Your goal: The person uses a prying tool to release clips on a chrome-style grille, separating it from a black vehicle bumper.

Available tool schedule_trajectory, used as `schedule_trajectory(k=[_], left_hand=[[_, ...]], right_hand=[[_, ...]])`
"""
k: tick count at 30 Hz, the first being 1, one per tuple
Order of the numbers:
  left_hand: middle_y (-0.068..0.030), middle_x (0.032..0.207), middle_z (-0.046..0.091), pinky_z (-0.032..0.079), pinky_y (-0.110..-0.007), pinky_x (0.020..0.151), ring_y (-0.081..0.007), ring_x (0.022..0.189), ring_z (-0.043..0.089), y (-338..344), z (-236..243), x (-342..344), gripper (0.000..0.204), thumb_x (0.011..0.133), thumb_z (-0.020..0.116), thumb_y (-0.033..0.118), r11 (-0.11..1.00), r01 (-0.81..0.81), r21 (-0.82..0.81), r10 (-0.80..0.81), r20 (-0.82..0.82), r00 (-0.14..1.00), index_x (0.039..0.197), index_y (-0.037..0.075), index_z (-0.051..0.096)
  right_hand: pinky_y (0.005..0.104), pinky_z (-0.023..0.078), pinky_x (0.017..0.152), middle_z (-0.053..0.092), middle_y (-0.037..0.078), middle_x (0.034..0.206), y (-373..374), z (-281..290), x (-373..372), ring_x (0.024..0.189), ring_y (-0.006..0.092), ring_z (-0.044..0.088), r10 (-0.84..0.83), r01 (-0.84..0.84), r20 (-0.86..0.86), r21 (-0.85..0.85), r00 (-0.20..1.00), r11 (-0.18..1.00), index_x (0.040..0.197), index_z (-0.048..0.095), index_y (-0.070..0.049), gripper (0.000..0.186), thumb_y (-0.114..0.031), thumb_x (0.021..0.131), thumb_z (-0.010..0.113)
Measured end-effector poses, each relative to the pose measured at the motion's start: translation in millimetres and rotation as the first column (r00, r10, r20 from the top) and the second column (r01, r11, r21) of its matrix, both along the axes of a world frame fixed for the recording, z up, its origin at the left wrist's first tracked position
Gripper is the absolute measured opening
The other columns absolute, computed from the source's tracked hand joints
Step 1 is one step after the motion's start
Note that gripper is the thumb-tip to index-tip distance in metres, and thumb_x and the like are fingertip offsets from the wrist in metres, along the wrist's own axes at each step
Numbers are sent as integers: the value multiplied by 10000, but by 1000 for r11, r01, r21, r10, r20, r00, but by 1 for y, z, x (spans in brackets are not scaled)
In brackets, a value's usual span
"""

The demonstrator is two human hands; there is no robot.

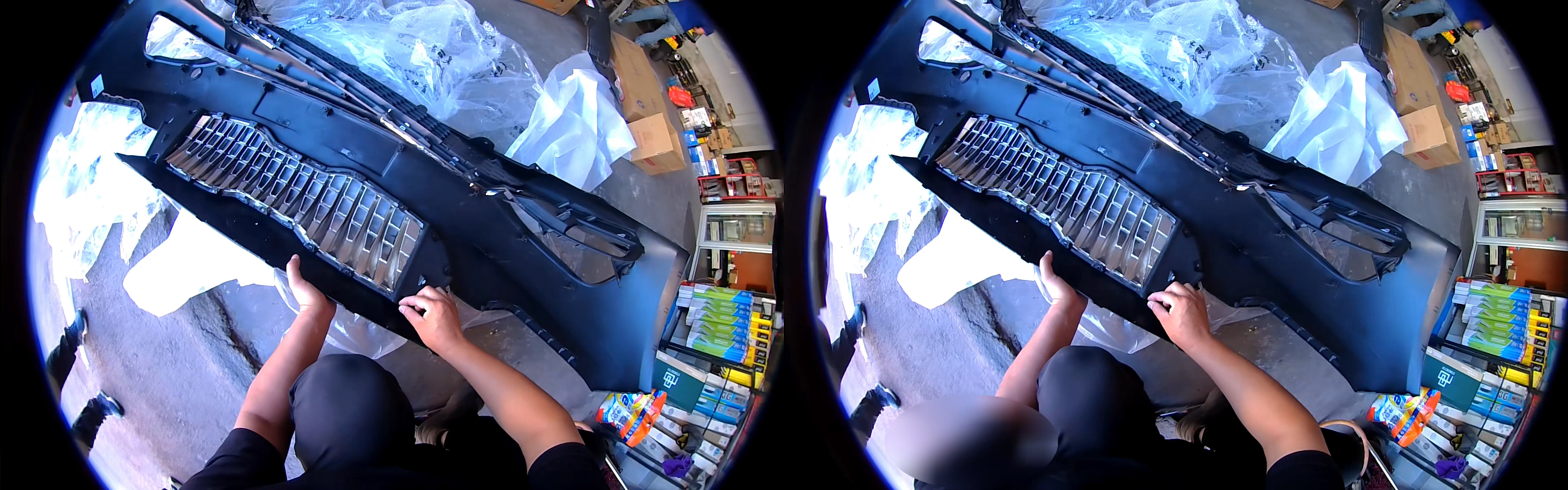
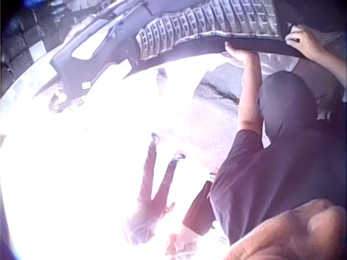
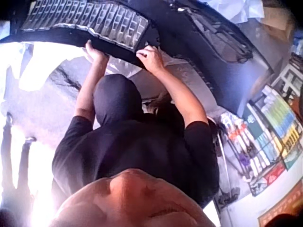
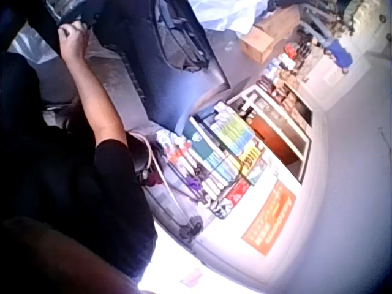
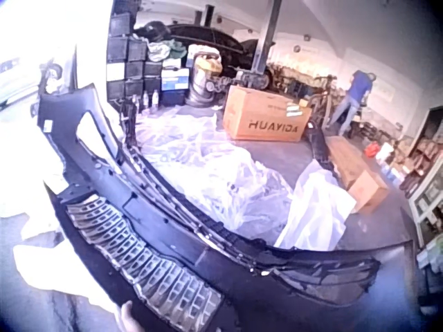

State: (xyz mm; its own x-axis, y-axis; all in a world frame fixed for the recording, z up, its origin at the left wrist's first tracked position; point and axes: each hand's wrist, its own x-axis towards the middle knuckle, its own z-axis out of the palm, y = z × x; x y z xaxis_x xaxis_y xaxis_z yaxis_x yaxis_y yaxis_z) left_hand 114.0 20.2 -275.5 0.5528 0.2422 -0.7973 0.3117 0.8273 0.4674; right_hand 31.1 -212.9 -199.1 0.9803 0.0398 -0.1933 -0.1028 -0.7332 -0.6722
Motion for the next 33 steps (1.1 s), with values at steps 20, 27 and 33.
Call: schedule_trajectory(k=[20,27,33], left_hand=[[-88,1156,704,482,-431,1009,-292,1057,646,2,5,-1,562,886,608,556,996,11,-94,-11,2,1000,1200,92,651],[-76,1175,703,468,-415,1023,-283,1075,638,2,5,-1,568,893,606,555,993,7,-122,-7,-4,1000,1210,86,653],[-73,1174,701,458,-405,1031,-282,1078,634,0,6,-1,565,894,611,553,994,-6,-106,3,-29,1000,1212,87,651]], right_hand=[[417,489,847,685,29,888,6,-4,-6,894,261,645,-75,77,25,-59,997,995,891,788,-141,64,-180,841,783],[418,472,854,681,23,883,8,-3,-6,896,258,631,-94,93,-14,-28,995,995,905,794,-151,60,-189,865,770],[397,482,771,648,60,805,15,-1,1,791,241,613,-97,90,-53,-116,994,989,944,792,-93,98,-141,861,770]])
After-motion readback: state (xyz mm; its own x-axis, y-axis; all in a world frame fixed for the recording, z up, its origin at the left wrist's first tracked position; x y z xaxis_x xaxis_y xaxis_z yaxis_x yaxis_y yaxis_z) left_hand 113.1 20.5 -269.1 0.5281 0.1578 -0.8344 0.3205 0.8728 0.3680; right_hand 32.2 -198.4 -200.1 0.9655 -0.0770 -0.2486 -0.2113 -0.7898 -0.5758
